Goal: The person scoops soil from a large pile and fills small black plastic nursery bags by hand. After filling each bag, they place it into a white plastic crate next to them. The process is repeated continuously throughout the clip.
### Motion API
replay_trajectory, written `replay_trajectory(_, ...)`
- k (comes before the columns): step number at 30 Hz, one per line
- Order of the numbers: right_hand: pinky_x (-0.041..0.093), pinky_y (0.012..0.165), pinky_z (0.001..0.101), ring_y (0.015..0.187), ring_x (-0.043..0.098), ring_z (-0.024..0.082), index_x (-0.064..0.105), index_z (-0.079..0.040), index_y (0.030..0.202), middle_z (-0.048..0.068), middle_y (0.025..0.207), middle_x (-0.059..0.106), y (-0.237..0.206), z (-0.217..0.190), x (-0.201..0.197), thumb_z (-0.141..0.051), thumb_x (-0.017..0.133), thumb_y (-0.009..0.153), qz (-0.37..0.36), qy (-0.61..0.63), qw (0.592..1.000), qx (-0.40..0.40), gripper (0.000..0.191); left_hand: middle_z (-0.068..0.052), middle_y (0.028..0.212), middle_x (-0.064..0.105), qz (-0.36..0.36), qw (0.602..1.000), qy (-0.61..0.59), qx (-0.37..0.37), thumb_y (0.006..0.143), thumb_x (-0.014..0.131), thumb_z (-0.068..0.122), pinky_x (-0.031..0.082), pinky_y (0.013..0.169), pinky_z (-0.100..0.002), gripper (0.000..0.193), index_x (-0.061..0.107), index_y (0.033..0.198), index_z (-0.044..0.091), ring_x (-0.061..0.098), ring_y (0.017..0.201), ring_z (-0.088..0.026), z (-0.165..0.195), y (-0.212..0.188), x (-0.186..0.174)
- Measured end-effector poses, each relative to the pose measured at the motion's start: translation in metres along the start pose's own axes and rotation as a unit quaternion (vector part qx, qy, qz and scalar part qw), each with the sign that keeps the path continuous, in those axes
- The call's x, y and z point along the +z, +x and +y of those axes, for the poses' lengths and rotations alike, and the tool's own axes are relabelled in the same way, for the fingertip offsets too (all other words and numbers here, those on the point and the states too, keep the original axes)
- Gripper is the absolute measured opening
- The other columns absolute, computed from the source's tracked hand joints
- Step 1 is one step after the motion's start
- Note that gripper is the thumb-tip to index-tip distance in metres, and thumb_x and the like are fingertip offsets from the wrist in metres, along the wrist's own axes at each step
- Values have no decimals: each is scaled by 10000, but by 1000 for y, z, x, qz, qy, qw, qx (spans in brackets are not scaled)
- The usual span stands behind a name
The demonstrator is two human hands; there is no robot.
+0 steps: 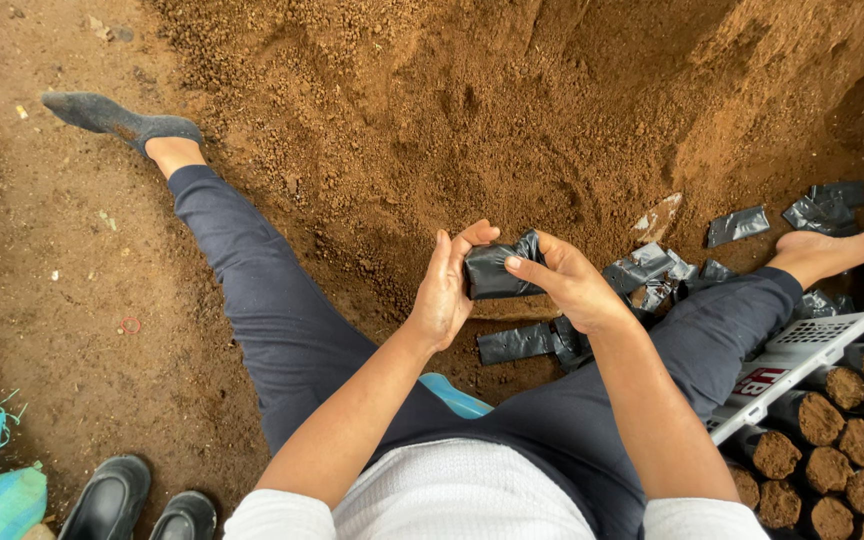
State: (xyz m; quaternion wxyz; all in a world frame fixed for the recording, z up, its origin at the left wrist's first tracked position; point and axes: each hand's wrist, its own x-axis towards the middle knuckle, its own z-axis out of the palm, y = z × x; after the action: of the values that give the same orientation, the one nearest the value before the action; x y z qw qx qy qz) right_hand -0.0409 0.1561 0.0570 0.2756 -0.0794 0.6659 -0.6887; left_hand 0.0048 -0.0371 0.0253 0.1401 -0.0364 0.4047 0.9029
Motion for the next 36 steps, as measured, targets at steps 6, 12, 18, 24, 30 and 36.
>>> replay_trajectory(6, 518, 797, 299, 902, 624, 93, 664, -3, 1117, 27, 993, 725, -4, -18, 2, -256, 716, 982, 2, -63, 998, 31, 291, -101, 1284, 603, -12, 994, -62, -90, 1036, 193, 724, 421, 1120, -549, 746, 584, 1332, 161, 564, 1257, -254, 2, 5, -6)
replay_trajectory(12, 521, 674, 306, 826, 624, 98, 749, -19, 1030, 33, 935, 657, -19, -54, -12, -280, 816, 839, -36, -386, 911, -143, 330, -162, 1339, 605, -15, 966, -201, -163, 962, 259, 786, 528, 1021, -543, 818, 527, 1381, 136, 635, 1196, -301, 7, 9, -3)
replay_trajectory(18, 502, 668, 352, 763, 550, 121, 741, -21, 1092, 60, 804, 670, -13, -46, -8, -255, 730, 956, -60, -315, 945, 63, 270, -178, 1337, 597, -25, 955, -236, -178, 961, 291, 796, 476, 1054, -607, 845, 490, 1403, 104, 610, 1215, -328, 5, 13, -2)
replay_trajectory(24, 525, 881, 253, 973, 620, 33, 668, 4, 1196, -40, 1053, 726, -4, -27, -20, -231, 656, 992, -120, -148, 981, -28, 311, -177, 1386, 557, -10, 976, -135, -171, 956, 245, 812, 431, 1107, -582, 895, 484, 1445, 102, 562, 1286, -314, -1, 20, -4)
replay_trajectory(30, 268, 521, 404, 697, 382, 181, 708, 15, 1216, 95, 910, 646, 3, -31, -35, -365, 592, 1132, 64, -41, 985, 157, 407, -111, 1447, 514, -1, 988, 50, -147, 860, 132, 814, 506, 1050, -524, 932, 259, 1559, 211, 541, 1329, -273, 5, 24, 2)
replay_trajectory(36, 535, 812, 278, 882, 643, 70, 693, -48, 1055, 13, 944, 740, 0, -32, -18, -220, 728, 921, 22, -204, 979, 17, 221, -239, 1376, 533, -80, 971, 11, -223, 886, 75, 857, 500, 919, -511, 1023, 288, 1596, 152, 594, 1145, -415, 16, 19, 8)
